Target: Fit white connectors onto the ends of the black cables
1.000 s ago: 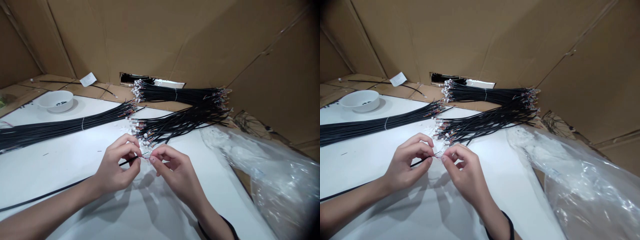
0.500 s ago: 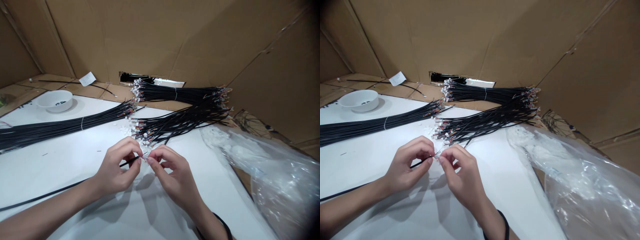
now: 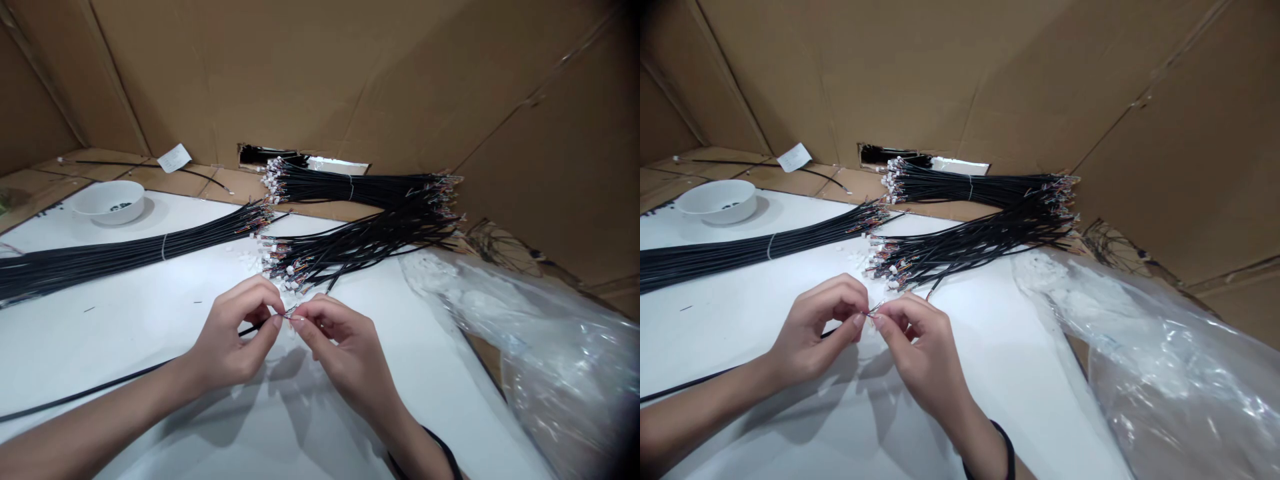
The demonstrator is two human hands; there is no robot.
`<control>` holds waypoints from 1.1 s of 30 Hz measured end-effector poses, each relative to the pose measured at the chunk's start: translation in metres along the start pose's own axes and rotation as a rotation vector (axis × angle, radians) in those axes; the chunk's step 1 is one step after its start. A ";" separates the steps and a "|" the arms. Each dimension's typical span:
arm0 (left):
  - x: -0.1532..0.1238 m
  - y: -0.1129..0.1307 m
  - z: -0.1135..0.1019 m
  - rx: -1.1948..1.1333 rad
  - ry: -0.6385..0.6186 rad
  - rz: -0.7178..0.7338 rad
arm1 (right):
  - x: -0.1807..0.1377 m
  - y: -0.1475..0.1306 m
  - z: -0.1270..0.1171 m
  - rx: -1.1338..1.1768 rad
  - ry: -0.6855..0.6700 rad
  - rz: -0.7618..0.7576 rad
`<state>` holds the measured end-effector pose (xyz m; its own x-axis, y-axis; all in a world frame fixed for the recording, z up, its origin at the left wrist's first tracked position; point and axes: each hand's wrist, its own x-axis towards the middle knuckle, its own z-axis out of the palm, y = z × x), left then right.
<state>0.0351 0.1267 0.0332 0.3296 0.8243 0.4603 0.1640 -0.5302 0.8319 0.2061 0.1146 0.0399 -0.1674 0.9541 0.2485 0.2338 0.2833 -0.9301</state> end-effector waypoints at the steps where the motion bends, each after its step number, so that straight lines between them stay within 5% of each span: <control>1: 0.000 0.000 0.000 0.001 0.001 -0.001 | 0.000 0.000 0.000 0.010 -0.005 0.014; 33: -0.001 -0.001 0.002 0.064 0.000 0.074 | -0.001 -0.004 0.001 0.085 0.031 0.131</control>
<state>0.0360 0.1258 0.0314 0.3432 0.7824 0.5197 0.1984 -0.6012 0.7740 0.2039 0.1124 0.0433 -0.1108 0.9852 0.1308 0.1698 0.1484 -0.9742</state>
